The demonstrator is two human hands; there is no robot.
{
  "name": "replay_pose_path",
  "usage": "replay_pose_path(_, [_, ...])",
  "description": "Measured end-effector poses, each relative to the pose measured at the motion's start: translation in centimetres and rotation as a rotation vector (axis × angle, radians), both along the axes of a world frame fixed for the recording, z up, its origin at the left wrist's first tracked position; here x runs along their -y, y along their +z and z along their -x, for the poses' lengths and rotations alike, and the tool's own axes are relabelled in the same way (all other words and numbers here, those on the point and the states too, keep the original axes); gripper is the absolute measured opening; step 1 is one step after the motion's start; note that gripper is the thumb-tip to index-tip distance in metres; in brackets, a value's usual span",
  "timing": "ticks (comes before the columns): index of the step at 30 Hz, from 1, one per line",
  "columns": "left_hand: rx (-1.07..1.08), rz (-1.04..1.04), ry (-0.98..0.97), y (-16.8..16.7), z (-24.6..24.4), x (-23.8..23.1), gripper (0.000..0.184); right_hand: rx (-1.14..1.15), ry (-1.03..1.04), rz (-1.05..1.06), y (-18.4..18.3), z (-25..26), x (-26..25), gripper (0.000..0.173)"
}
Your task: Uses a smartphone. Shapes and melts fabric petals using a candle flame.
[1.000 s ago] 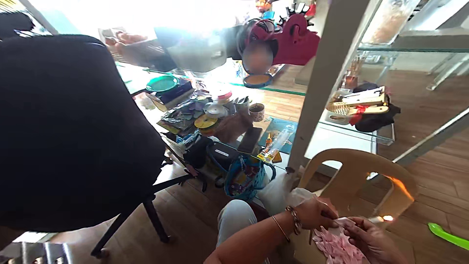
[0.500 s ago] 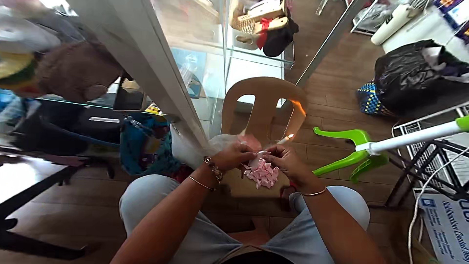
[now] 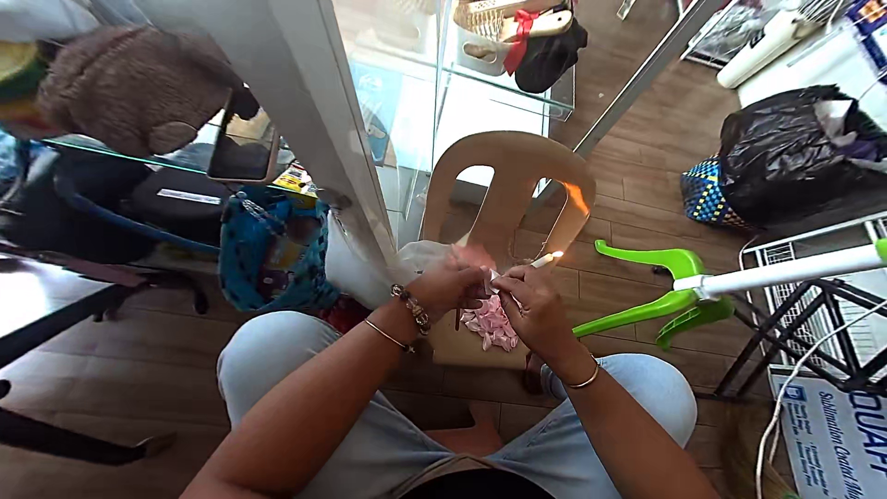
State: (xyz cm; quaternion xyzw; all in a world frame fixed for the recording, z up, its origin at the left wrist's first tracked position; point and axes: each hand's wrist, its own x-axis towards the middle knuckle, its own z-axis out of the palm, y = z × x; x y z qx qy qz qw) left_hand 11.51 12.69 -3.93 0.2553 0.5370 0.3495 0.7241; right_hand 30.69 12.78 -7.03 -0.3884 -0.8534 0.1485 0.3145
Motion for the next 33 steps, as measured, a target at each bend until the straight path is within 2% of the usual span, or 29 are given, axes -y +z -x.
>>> replay_pose_path(3, [0.049, -0.031, -0.002, 0.1, 0.2, 0.0, 0.011, 0.017, -0.005, -0.039, 0.1, 0.1, -0.1, 0.022])
replay_pose_path(6, [0.039, -0.105, -0.032, 0.4, 0.3, 0.2, 0.006, -0.044, -0.003, 0.031, 0.3, 0.0, -0.2, 0.026])
replay_pose_path(8, [0.046, -0.113, -0.003, 0.3, 0.2, 0.3, 0.008, -0.155, -0.016, 0.188, 0.6, 0.1, -0.2, 0.027])
replay_pose_path(14, [0.071, -0.089, 0.148, -0.1, -0.4, 0.1, 0.008, -0.677, -0.151, 0.852, 1.5, 1.1, -0.3, 0.027])
replay_pose_path(19, [0.076, -0.16, 0.148, -0.7, -0.6, 0.2, 0.012, -0.974, -0.29, 1.172, 2.4, 2.4, -0.7, 0.013])
replay_pose_path(23, [0.084, -0.122, 0.215, 0.4, -1.2, -0.5, 0.012, -1.094, -0.341, 1.255, 2.8, 2.8, -1.2, 0.007])
replay_pose_path(29, [0.078, -0.138, 0.192, 0.5, -1.1, -0.3, 0.011, -1.173, -0.358, 1.356, 2.8, 2.6, -1.3, 0.006])
replay_pose_path(31, [0.046, -0.143, 0.135, 0.6, -0.9, -0.2, 0.013, -1.13, -0.355, 1.295, 2.6, 2.3, -1.4, 0.007])
replay_pose_path(33, [0.028, -0.131, 0.047, 0.7, -0.5, -0.3, 0.015, -0.988, -0.333, 1.09, 2.2, 1.9, -1.4, 0.006])
